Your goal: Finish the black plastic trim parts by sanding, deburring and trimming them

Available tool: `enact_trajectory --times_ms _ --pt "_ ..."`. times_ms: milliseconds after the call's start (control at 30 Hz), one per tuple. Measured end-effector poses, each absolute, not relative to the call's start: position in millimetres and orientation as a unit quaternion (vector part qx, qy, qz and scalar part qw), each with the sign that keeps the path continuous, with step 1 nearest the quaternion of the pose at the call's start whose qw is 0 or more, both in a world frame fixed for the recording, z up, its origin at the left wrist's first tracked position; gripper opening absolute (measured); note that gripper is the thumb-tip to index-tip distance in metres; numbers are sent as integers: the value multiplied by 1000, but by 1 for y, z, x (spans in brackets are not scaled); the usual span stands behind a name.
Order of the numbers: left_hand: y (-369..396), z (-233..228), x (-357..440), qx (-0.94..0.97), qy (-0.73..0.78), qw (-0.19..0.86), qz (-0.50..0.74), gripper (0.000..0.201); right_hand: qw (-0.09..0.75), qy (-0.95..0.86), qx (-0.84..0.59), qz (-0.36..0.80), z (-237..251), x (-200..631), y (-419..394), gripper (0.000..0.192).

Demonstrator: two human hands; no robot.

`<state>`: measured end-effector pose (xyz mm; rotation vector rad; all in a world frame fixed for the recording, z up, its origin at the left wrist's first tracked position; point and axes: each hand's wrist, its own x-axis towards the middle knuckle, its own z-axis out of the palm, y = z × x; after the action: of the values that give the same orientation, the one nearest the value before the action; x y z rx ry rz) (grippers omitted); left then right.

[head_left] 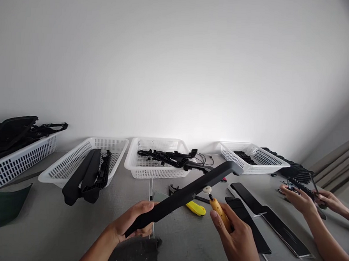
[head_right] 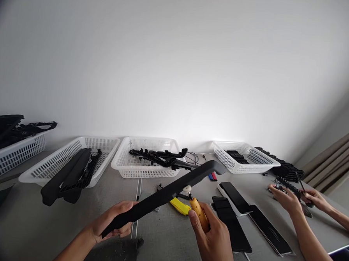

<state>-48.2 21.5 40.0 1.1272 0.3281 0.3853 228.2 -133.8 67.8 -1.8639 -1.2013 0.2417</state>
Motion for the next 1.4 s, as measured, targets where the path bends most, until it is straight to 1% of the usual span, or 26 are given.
enact_trajectory --times_ms 300,567,733,967,1267,1400 --pt "23 39 -47 536 147 814 169 60 407 -520 -743 107 52 239 -130 64" --pt "19 43 -44 539 173 804 182 60 424 -526 -731 96 61 220 -131 66" --pt "18 44 -44 537 183 803 184 59 425 -532 -725 106 62 214 -132 64" --pt "18 43 -45 539 173 804 182 61 432 -496 -747 99 61 220 -130 70" --pt "19 42 -44 534 153 811 184 57 438 -506 -737 94 63 218 -131 68" --pt "18 43 -44 531 161 811 186 58 429 -518 -731 114 59 216 -131 65"
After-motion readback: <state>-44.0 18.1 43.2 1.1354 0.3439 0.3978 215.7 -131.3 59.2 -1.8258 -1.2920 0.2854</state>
